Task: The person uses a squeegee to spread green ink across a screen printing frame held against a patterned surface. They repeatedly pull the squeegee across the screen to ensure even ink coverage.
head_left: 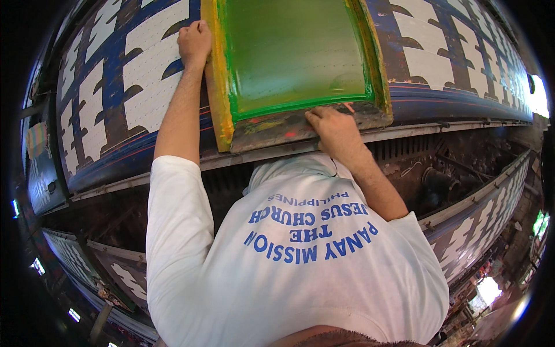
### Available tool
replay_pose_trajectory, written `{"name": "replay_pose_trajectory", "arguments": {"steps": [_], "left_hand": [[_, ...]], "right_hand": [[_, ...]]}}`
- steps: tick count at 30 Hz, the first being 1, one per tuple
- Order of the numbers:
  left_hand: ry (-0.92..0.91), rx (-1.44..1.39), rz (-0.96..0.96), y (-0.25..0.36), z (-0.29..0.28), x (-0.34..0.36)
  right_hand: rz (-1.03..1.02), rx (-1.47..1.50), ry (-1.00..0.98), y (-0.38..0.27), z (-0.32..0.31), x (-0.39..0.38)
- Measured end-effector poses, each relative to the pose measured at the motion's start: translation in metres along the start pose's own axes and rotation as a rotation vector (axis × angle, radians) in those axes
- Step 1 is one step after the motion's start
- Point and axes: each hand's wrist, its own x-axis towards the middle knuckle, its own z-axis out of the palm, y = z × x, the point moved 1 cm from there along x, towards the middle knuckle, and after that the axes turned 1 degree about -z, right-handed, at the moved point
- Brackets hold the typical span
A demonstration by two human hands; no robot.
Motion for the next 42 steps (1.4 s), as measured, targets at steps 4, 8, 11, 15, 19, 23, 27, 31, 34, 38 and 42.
{"name": "replay_pose_trajectory", "arguments": {"steps": [4,8,11,15,19,23,27,31,34,38,42], "left_hand": [[0.002,0.023,-0.020,0.002,-0.003,0.000],[-0.013,0.112,-0.062,0.005,-0.006,0.002],[0.004,0.118,-0.052,0.007,-0.008,0.000],[0.005,0.144,-0.068,0.007,-0.009,0.000],[0.026,0.155,-0.056,0.008,-0.010,0.001],[0.014,0.077,-0.078,0.015,-0.013,-0.001],[0.014,0.010,-0.114,0.022,-0.015,-0.007],[0.008,-0.015,-0.129,0.013,-0.013,-0.006],[-0.008,-0.011,-0.071,-0.002,-0.007,0.000],[-0.035,-0.042,-0.073,-0.011,-0.010,0.010],[-0.053,-0.040,-0.041,0.024,-0.019,0.012]], "right_hand": [[-0.105,0.166,-0.019,0.012,-0.010,-0.018],[0.004,0.429,-0.035,0.061,-0.033,-0.027],[0.193,0.470,0.261,0.120,-0.045,-0.024],[0.413,0.243,0.502,0.199,-0.047,-0.016],[0.476,0.614,0.381,0.224,-0.030,-0.015],[0.447,0.400,0.360,0.217,-0.024,-0.017],[0.473,0.369,0.389,0.214,-0.024,-0.012],[0.549,0.383,0.354,0.213,-0.030,-0.010],[0.520,0.378,0.376,0.208,-0.043,-0.012],[0.359,0.399,0.478,0.201,-0.066,-0.018],[0.438,0.407,0.427,0.231,-0.085,-0.029]]}}
